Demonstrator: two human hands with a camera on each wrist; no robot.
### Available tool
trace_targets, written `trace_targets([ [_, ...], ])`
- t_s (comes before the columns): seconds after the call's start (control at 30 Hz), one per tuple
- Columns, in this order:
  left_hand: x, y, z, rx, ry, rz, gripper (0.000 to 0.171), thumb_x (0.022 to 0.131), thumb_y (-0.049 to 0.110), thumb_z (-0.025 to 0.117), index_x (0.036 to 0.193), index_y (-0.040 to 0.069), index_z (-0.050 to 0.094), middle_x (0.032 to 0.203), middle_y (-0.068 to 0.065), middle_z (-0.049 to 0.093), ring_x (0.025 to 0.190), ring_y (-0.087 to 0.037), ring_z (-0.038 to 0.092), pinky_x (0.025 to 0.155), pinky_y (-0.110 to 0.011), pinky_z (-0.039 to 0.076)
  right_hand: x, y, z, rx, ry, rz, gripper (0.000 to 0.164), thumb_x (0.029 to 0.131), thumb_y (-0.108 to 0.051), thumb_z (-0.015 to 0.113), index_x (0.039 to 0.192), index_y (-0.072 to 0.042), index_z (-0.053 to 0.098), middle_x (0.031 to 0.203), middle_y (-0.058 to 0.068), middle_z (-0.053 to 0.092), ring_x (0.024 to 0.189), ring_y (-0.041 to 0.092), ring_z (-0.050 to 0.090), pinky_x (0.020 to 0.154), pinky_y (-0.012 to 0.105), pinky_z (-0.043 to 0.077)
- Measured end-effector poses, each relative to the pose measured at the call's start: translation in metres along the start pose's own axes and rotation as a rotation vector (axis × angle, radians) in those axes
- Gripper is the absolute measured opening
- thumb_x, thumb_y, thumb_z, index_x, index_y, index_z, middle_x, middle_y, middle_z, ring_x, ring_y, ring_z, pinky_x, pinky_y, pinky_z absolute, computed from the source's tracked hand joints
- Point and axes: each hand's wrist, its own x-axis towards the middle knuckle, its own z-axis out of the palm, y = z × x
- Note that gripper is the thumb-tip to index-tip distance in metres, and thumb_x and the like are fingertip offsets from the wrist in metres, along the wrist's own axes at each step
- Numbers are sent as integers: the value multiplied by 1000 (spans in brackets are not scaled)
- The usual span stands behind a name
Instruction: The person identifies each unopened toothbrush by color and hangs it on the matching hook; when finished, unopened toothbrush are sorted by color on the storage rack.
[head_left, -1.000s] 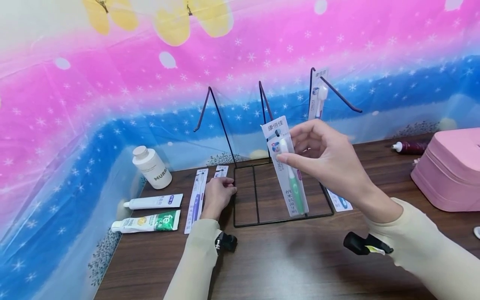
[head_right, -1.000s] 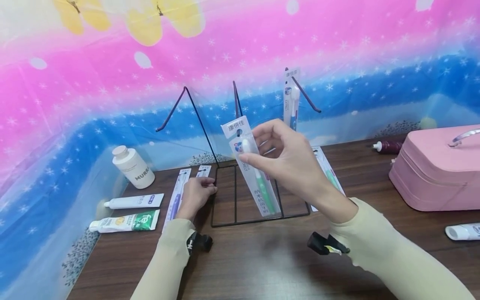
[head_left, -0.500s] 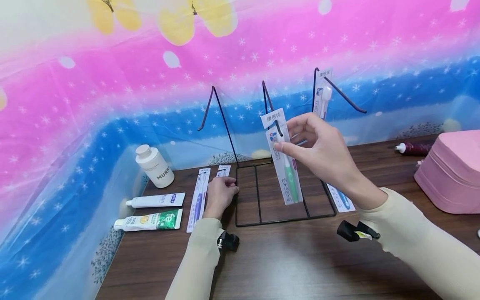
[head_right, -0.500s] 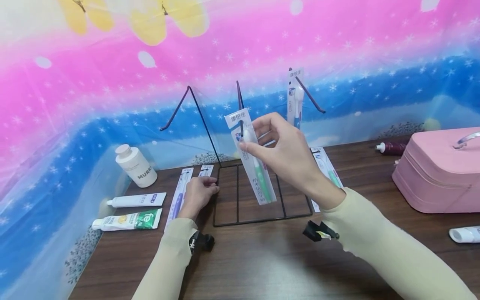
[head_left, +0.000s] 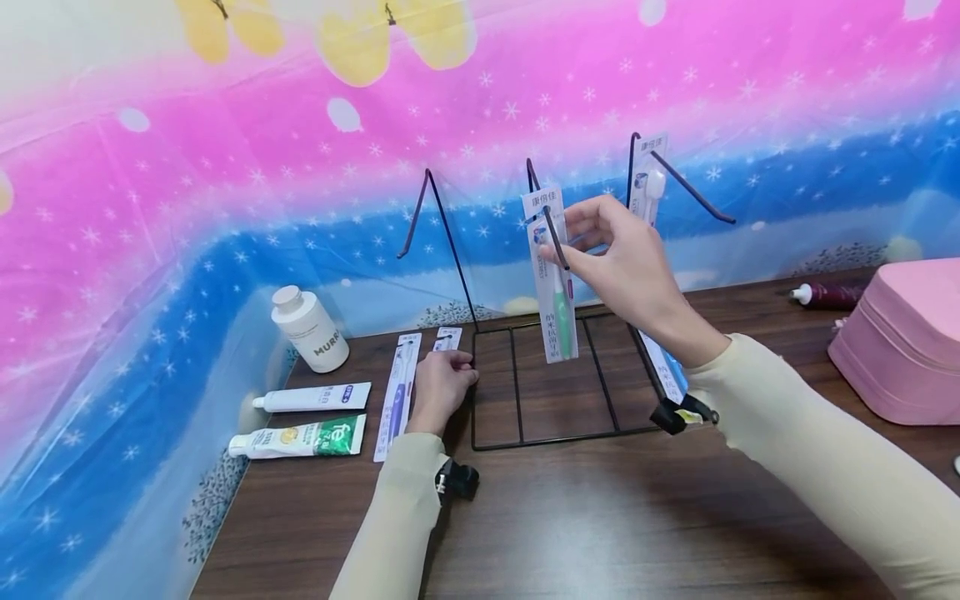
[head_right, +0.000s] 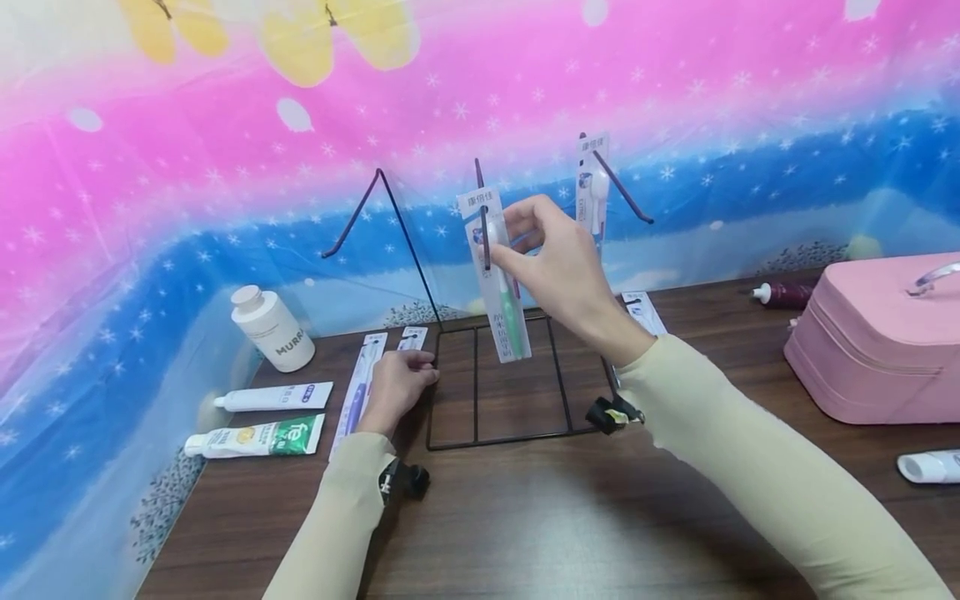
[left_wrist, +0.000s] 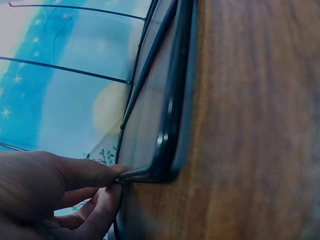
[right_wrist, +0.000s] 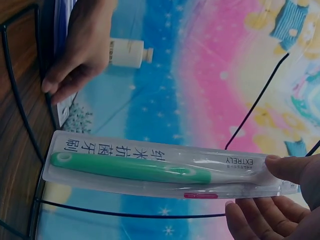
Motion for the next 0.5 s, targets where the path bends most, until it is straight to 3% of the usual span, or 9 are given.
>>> trace_targets([
  [0.5,1,0,0,-2,5,-6,22,85,6,73,107,4,74,91,-6,70,83,-20,62,70,-33,51,30,10,12,7,8,39,48,85,-41,73,121,-13,57,103,-3,64,91,10,58,77,32,47],
])
